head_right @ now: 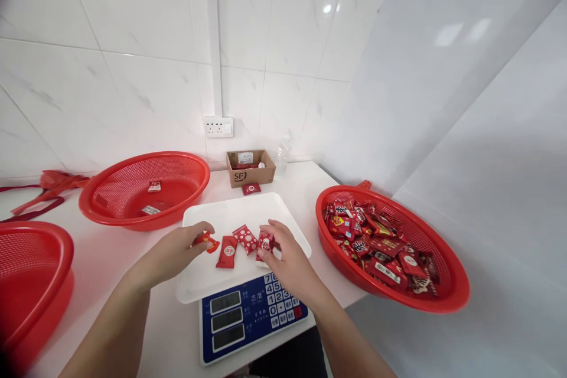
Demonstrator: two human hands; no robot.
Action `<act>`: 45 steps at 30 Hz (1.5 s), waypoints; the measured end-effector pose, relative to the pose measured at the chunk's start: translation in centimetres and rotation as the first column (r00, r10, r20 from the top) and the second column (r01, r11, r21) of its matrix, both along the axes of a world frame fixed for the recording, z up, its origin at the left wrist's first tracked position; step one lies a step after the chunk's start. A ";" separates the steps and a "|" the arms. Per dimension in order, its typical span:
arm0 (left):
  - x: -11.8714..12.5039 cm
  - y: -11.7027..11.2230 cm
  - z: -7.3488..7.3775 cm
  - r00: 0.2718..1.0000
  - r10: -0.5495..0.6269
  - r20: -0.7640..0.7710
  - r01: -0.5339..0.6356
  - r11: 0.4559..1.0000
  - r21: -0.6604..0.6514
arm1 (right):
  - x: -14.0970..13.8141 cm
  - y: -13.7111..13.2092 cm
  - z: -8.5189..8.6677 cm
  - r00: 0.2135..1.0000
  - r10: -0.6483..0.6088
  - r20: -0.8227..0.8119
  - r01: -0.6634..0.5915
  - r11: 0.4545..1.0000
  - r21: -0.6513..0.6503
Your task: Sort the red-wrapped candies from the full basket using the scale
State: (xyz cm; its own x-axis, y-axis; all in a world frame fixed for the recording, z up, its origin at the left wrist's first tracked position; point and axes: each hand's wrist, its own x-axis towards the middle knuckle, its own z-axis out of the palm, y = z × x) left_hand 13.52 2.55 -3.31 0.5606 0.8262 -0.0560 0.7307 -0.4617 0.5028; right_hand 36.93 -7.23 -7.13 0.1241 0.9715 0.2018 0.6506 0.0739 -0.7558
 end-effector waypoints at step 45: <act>1.5 -0.6 -0.7 0.969 0.003 0.247 -0.048 0.983 0.178 | 9.9 -1.7 2.1 0.893 -0.201 0.403 0.239 0.970 -0.045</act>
